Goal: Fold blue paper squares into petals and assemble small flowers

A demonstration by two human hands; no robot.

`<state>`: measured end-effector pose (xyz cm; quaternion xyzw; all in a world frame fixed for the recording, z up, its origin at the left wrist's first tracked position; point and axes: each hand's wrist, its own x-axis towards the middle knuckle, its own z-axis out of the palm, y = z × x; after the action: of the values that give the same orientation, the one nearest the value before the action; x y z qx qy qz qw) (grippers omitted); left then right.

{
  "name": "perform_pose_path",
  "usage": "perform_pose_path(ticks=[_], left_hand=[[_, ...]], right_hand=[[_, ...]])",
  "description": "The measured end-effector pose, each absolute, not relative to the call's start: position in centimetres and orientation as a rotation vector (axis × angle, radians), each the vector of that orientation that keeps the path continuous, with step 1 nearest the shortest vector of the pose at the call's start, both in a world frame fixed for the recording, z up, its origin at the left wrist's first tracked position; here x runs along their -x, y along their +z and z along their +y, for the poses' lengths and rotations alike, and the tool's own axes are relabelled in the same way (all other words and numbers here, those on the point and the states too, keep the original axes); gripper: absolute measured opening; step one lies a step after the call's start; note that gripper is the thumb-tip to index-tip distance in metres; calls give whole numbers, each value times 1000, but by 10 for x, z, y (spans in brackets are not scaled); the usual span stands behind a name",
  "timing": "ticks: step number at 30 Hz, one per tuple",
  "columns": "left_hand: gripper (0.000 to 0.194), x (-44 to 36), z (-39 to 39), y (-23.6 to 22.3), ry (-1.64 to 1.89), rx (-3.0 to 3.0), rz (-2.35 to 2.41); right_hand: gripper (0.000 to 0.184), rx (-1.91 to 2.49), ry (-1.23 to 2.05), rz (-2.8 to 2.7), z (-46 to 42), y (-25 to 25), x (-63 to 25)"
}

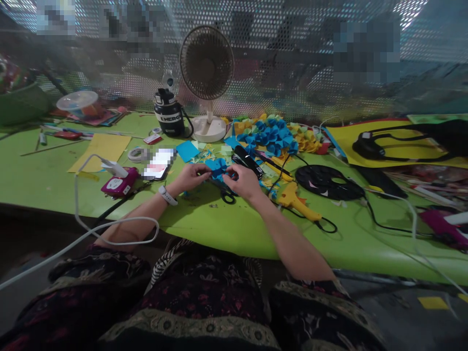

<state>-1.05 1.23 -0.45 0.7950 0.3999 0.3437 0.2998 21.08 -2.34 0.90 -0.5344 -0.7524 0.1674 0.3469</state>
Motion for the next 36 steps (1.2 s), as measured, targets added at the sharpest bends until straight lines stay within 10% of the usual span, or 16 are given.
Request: perform_pose_path(ticks=[25, 36], left_hand=[[22, 34, 35, 3, 1146, -1957, 1436], [19, 42, 51, 12, 681, -2196, 1886]], right_hand=[[18, 1769, 289, -1331, 23, 24, -278], [23, 2277, 104, -1529, 29, 17, -286]])
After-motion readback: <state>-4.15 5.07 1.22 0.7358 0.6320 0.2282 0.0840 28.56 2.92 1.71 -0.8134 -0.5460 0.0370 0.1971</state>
